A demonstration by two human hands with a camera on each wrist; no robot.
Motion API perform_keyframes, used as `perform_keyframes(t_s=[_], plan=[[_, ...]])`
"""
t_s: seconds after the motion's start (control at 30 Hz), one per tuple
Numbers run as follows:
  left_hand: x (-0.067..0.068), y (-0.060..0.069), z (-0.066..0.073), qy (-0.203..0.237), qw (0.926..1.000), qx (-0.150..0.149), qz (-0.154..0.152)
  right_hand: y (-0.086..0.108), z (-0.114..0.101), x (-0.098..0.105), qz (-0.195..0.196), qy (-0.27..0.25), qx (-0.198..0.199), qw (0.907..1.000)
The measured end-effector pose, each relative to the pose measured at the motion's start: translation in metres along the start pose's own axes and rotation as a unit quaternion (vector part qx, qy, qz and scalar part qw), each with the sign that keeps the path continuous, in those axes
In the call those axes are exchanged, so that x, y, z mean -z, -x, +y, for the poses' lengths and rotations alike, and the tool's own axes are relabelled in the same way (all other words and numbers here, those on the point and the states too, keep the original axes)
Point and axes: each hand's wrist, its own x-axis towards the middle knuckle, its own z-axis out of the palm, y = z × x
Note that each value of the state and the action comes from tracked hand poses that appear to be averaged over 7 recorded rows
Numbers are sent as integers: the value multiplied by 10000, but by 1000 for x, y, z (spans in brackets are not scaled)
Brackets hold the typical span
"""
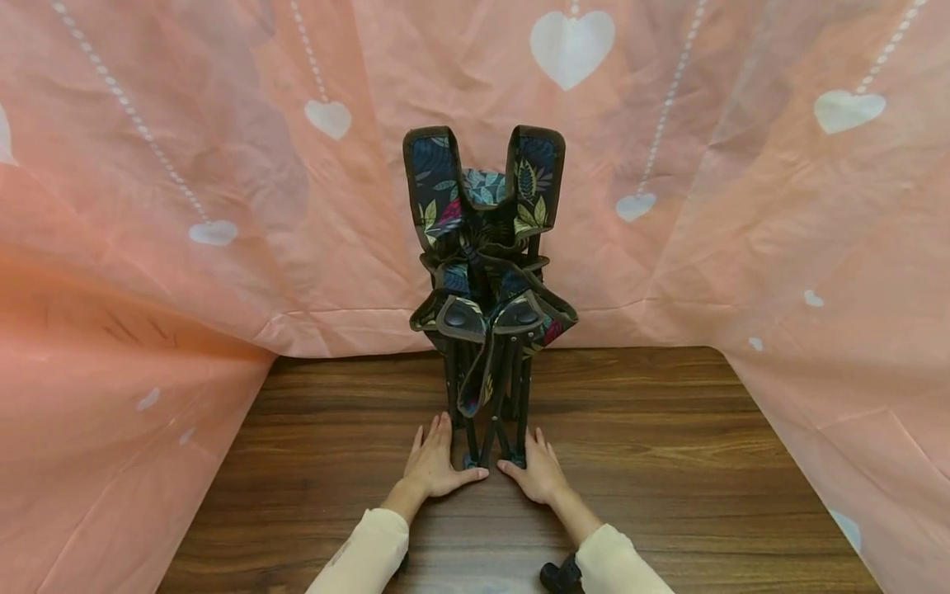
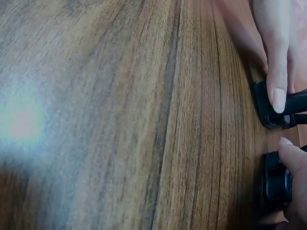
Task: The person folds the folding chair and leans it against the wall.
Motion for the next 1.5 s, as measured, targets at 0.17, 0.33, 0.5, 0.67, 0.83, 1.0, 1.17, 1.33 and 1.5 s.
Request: perform_keyframes(t_s=[0.17, 0.33, 0.5, 0.67, 0.83, 1.0, 1.17, 1.33, 1.5], plan=[[0, -1, 0, -117, 9999, 53, 16, -1, -1, 1, -59, 15, 0, 10000], [0, -1, 0, -181, 9998, 66, 29, -3, 0, 0, -107, 81, -57, 9999], [2, -2, 2, -179, 9998, 112, -33, -3, 0, 0, -98, 94, -72, 9999], [4, -2, 4, -177, 9997, 121, -96, -4, -1, 0, -125, 102, -80, 9998], [5, -3, 4, -57, 9998, 110, -175, -4, -2, 1, -175, 56, -121, 9998], [4, -5, 2, -7, 9997, 102, -205, -6, -2, 1, -179, -64, -59, 9998], [5, -6, 3, 6, 9996, 129, -248, -9, 1, -1, -175, -69, -55, 9998], [6, -8, 4, -71, 9992, 160, -349, -11, 3, -1, -162, -68, -71, 9998], [6, -10, 3, -96, 9990, 193, -394, -13, 3, -1, -231, 36, -77, 9997]])
